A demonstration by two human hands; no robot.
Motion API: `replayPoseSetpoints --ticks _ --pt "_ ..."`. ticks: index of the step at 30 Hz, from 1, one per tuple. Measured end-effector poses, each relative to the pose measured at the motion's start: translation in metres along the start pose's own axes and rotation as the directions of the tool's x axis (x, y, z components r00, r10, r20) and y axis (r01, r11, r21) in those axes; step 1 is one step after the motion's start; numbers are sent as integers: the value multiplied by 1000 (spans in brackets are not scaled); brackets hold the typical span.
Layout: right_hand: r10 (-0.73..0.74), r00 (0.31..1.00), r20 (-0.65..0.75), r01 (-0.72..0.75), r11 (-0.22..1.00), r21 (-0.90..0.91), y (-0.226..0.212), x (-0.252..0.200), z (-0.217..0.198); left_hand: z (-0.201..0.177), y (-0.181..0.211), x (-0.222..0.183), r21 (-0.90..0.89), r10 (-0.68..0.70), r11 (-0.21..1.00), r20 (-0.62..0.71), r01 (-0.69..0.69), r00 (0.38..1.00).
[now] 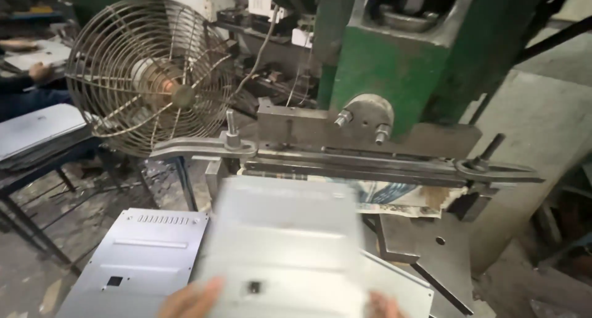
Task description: Operate a hydraulic press to bend and shape metal sheets into specific components.
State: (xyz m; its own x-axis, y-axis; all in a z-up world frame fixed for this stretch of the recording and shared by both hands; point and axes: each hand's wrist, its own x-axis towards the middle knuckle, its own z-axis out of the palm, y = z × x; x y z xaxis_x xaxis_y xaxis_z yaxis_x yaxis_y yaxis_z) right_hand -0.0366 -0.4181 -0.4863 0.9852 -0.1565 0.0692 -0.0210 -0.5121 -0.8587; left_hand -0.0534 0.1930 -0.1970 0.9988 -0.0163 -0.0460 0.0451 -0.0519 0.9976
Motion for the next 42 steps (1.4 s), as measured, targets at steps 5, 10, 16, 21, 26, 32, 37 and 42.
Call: replayPoseSetpoints --ticks 5,10,16,21,26,32,37,42 --pt "197 980 -1 -196 976 99 -434 -35 -136 119 186 -12 -89 104 991 21 -101 994" --pt "464 878 115 -451 724 522 -539 -35 -163 175 179 32 -236 50 972 103 -24 993" --pt "500 862 86 -470 723 507 -552 -36 -166 175 217 16 -84 -42 996 13 43 999" --pt "441 896 46 -404 770 493 -535 -39 -168 181 203 21 -320 2 947 122 37 993" --pt "389 912 134 -398 756 520 -528 -32 -167 178 211 16 -304 -29 951 110 61 994" --pt "425 893 145 -433 731 528 -524 -29 -160 177 186 27 -263 -38 963 88 60 995" --pt "302 952 48 -289 837 464 -518 -43 -158 170 209 -19 -368 -111 909 234 194 966" --pt "271 960 76 -277 864 419 -439 -91 -122 115 4 62 -120 61 992 207 -37 976"
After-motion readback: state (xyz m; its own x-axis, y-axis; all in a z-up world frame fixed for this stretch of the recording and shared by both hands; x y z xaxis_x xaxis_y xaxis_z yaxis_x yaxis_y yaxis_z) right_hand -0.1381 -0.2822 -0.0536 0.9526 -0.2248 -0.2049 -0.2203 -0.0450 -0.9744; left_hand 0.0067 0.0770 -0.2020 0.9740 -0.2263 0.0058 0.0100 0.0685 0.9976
